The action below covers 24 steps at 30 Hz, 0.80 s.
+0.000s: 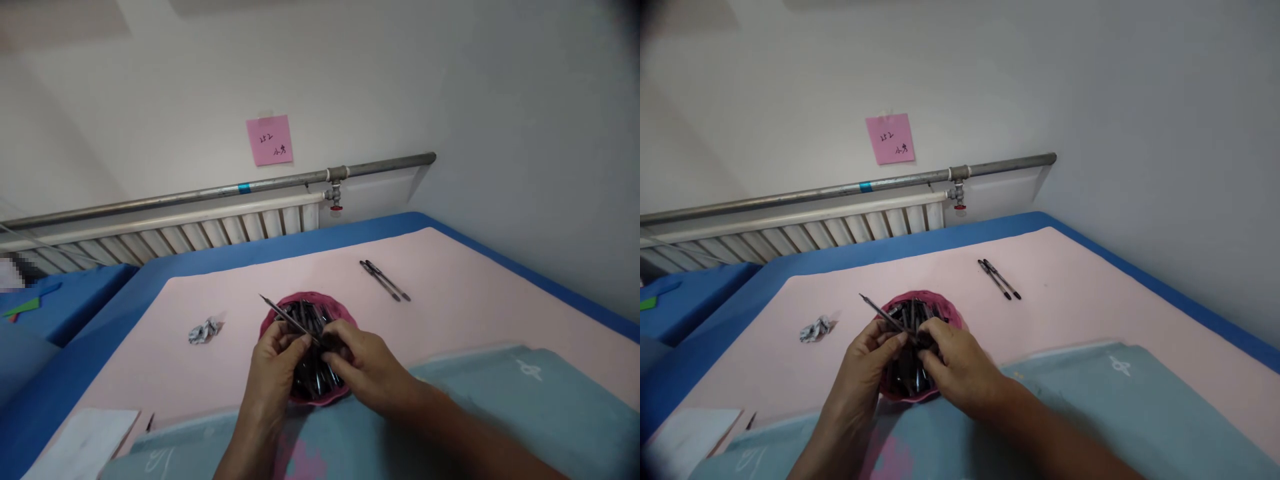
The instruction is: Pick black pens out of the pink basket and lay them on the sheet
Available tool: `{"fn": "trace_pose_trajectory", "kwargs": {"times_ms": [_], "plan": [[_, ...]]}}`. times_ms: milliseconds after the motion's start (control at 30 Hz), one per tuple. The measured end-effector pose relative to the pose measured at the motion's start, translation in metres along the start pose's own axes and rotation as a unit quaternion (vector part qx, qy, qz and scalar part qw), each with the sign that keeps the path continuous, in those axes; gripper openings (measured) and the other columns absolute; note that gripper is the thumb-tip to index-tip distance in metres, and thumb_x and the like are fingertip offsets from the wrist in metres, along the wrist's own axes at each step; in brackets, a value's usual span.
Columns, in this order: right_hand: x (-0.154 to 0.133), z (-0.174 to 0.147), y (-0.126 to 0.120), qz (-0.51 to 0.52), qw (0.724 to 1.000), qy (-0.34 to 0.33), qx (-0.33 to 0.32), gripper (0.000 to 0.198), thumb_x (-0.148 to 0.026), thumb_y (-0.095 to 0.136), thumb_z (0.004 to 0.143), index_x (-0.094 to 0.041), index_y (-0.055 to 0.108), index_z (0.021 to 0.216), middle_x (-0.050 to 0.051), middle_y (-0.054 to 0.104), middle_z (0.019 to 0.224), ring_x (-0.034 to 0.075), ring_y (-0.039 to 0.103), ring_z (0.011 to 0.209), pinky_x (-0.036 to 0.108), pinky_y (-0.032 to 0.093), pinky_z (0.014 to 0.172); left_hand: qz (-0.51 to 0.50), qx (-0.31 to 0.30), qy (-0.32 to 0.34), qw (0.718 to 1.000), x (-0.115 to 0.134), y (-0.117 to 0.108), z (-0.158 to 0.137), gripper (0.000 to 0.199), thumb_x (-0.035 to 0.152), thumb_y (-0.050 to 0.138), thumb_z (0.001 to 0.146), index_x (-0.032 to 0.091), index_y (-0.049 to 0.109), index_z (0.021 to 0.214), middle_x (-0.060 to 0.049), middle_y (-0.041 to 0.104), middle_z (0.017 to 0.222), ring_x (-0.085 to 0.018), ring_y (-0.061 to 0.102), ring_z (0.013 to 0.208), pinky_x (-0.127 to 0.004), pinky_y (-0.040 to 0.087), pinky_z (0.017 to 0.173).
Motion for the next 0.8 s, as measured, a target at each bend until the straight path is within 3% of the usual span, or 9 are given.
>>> {"fn": "trace_pose_trajectory", "kwargs": {"times_ms": [100, 233, 367, 500, 800], "plan": [[-0.0001, 0.0001, 0.0007, 0.015, 1.000, -0.004, -0.020, 0.021, -0.015, 0.045, 0.082, -0.022, 0.052, 0.101, 0.001, 0.061, 0.081, 0.015, 0.056, 0.070, 0.027, 0.041, 0.060, 0.000, 0.003, 0.005, 1.000, 0.0006, 0.0006, -0.0003, 0.027, 0.024, 0.071, 0.063, 0.016, 0.060, 0.087, -0.002, 0.069, 0.076, -0.015, 0.064, 0.070, -0.027, 0.048, 0.068], [0.0000, -0.0001, 0.0007, -0.024, 1.000, -0.006, -0.016, 0.024, -0.011, 0.054, 0.074, -0.021, 0.053, 0.096, 0.002, 0.061, 0.090, 0.016, 0.056, 0.077, 0.028, 0.042, 0.066, 0.004, 0.001, 0.001, 1.000, 0.0000, 0.0012, -0.0011, 0.028, 0.024, 0.070, 0.065, 0.016, 0.059, 0.089, -0.003, 0.069, 0.076, -0.016, 0.064, 0.069, -0.026, 0.047, 0.064], [0.0003, -0.0008, 0.0020, -0.005, 1.000, -0.013, -0.024, 0.022, -0.012, 0.044, 0.082, -0.022, 0.051, 0.100, 0.001, 0.061, 0.082, 0.015, 0.056, 0.071, 0.027, 0.042, 0.064, 0.007, -0.003, 0.013, 1.000, -0.0009, 0.0004, -0.0007, 0.026, 0.024, 0.069, 0.066, 0.016, 0.059, 0.089, -0.002, 0.068, 0.075, -0.014, 0.063, 0.068, -0.025, 0.047, 0.065], [-0.0013, -0.0004, 0.0022, -0.025, 0.999, -0.032, -0.017, 0.024, -0.010, 0.051, 0.076, -0.021, 0.053, 0.097, 0.003, 0.061, 0.093, 0.018, 0.056, 0.084, 0.029, 0.042, 0.071, 0.024, -0.003, 0.015, 1.000, -0.0023, -0.0006, 0.0004, 0.023, 0.023, 0.067, 0.067, 0.016, 0.059, 0.087, -0.001, 0.067, 0.073, -0.014, 0.062, 0.067, -0.025, 0.047, 0.065], [0.0024, -0.0017, 0.0054, 0.050, 0.998, 0.040, -0.025, 0.020, -0.009, 0.048, 0.075, -0.023, 0.052, 0.089, -0.003, 0.060, 0.075, 0.013, 0.057, 0.068, 0.025, 0.042, 0.060, 0.052, -0.012, 0.019, 0.998, 0.0004, 0.0000, -0.0015, 0.024, 0.023, 0.068, 0.066, 0.015, 0.060, 0.088, -0.003, 0.067, 0.074, -0.014, 0.061, 0.068, -0.025, 0.047, 0.063]]}}
Point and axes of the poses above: each hand's wrist, its own z-axis towards the middle knuckle, its own y-axis out of the palm, x = y × z, the point moved 2 cm from there along z, towards the middle knuckle
